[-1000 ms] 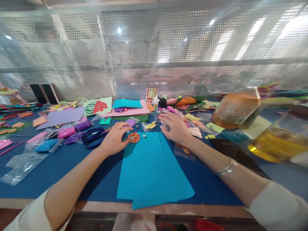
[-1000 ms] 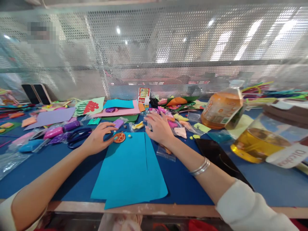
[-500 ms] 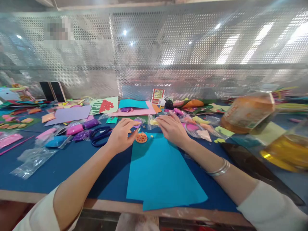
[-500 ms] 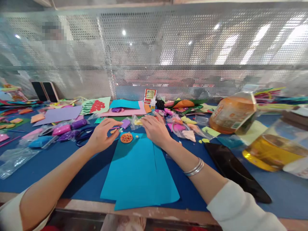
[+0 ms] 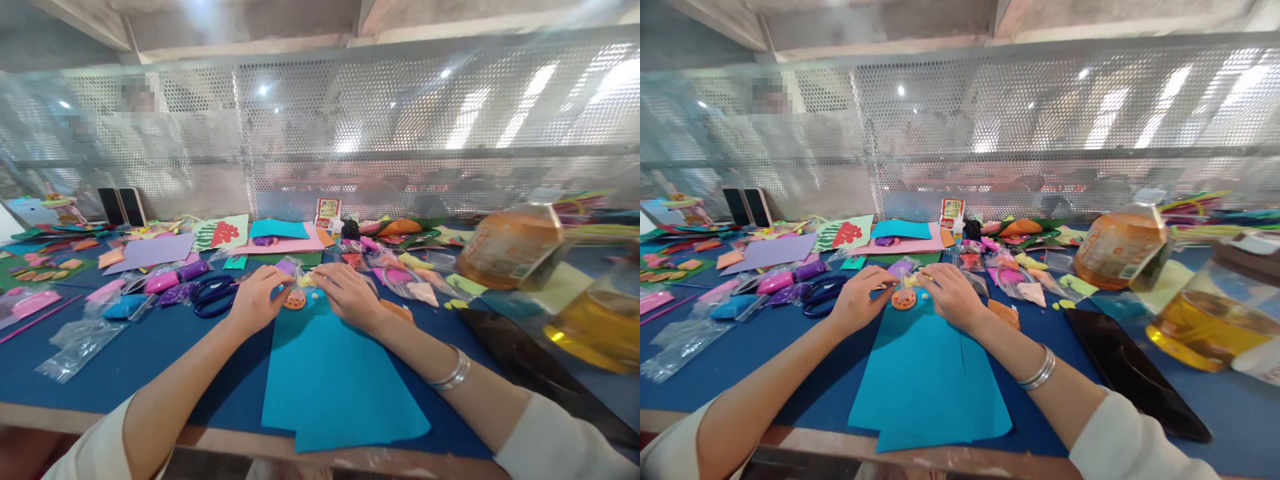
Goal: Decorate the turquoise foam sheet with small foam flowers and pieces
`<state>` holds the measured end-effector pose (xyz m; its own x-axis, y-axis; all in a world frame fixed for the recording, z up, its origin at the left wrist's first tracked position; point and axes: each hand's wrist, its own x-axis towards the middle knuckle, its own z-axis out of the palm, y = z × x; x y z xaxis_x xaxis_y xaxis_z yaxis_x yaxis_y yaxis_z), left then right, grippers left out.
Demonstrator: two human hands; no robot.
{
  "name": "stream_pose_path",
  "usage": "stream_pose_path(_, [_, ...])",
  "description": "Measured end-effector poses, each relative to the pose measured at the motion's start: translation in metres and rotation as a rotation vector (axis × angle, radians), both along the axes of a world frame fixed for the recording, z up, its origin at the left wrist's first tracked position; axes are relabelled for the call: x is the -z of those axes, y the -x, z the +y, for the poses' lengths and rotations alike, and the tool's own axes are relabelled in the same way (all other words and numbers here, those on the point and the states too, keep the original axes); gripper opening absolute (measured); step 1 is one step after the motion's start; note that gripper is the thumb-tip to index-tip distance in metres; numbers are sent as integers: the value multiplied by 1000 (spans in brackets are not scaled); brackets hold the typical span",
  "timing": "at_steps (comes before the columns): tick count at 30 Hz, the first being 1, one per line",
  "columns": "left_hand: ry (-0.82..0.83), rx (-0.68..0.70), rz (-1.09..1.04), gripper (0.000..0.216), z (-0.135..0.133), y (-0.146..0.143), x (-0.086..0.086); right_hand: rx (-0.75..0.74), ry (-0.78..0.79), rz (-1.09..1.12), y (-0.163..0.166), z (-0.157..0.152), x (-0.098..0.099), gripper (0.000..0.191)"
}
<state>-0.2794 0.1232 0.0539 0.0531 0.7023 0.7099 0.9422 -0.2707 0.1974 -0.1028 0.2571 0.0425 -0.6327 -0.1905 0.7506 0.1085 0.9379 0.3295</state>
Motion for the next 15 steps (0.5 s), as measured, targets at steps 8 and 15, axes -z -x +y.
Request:
stream_pose_path(8, [42,-20,1,22,-1,-2,5,-9,-19,-4,0,-6,1,30])
stream_pose_path(15, [60,24,72,15,3,-7,12,-12,-15,43,1,-24,-3,23])
